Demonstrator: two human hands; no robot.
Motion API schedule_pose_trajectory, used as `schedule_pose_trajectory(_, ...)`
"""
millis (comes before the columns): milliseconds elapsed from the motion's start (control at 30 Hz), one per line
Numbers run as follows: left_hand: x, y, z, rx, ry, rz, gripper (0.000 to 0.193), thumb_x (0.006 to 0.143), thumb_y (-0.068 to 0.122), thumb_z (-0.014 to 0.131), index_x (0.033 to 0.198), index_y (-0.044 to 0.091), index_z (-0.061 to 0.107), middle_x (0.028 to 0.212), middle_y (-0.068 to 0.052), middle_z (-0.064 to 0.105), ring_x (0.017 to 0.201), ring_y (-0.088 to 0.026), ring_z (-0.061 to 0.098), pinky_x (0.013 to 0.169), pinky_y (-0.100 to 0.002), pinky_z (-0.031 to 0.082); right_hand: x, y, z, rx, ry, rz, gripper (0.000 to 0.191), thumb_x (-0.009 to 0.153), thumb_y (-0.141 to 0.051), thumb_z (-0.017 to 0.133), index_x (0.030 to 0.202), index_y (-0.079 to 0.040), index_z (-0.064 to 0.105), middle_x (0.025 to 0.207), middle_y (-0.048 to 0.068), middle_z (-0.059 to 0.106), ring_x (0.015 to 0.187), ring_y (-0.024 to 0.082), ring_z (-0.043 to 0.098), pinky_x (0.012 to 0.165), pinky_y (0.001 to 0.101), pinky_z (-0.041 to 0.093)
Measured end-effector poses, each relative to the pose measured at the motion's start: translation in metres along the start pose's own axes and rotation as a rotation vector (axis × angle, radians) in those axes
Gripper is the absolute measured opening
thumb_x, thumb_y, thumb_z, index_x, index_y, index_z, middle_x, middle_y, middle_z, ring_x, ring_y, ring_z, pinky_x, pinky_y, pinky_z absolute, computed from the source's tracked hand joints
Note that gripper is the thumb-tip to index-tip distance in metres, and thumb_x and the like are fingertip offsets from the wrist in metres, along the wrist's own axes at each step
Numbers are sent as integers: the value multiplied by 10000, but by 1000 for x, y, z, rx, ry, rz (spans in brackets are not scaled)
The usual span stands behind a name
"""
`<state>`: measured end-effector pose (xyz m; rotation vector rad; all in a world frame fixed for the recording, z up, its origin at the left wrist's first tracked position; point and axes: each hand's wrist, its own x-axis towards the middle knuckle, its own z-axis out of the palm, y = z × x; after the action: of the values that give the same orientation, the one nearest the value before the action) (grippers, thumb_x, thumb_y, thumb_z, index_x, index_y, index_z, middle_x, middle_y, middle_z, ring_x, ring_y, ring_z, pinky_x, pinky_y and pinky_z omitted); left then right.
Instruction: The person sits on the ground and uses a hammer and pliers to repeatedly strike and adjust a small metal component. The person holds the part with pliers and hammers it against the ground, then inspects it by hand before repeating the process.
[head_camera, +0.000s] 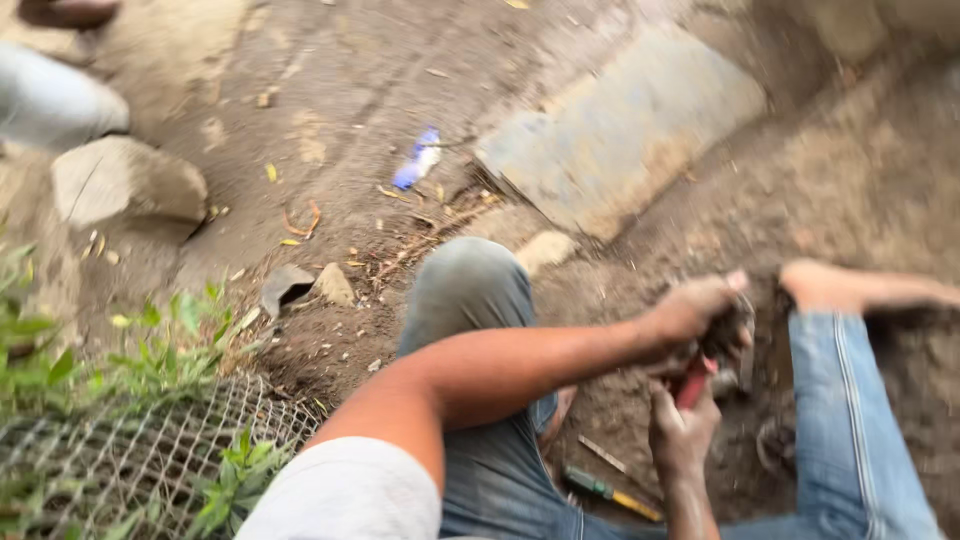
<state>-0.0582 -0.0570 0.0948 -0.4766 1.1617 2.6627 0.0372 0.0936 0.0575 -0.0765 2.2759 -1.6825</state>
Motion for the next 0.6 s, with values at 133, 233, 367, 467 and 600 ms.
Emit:
schedule_pose_trajectory(133,-5,-10,5,-103,21,-11,466,1137,469,488,987,37,574,728,-97,652,584,-181,610,551,-341,520,-1,-11,-2,-1,-73,119,252,878,-154,698,1070,7,675,789,36,604,676,140,557,611,313,463)
schedule_pose_trajectory(233,-10,-7,5,-59,38,-26,498,1137,488,470,977,31,584,685,-72,621,542,-174,591,501,-336,505,-2,-15,2,78,-131,151,256,850,-154,698,1045,12,691,764,43,603,616,150,541,559,329,443)
schedule_pose_trajectory(367,-14,-8,10,13,-23,-87,534,1095,511,446,979,13,604,729,-108,683,584,-200,641,570,-340,536,-6,-9,11,64,-101,274,261,896,-160,687,1055,46,662,755,108,580,574,226,514,525,408,437)
schedule_pose_trajectory(467,-11,-17,10,-60,-24,-104,549,1099,555,459,956,42,592,659,-89,632,497,-195,597,467,-341,493,-8,4,19,18,-44,-1,364,873,-146,664,1180,27,572,919,84,630,787,186,585,697,369,494)
schedule_pose_trajectory(600,-6,-32,6,352,41,508,560,1124,528,414,972,24,603,779,-141,653,656,-247,624,586,-352,467,-8,21,30,-68,-43,-65,467,858,-66,663,1311,-71,550,1131,59,671,1001,190,616,889,387,512)
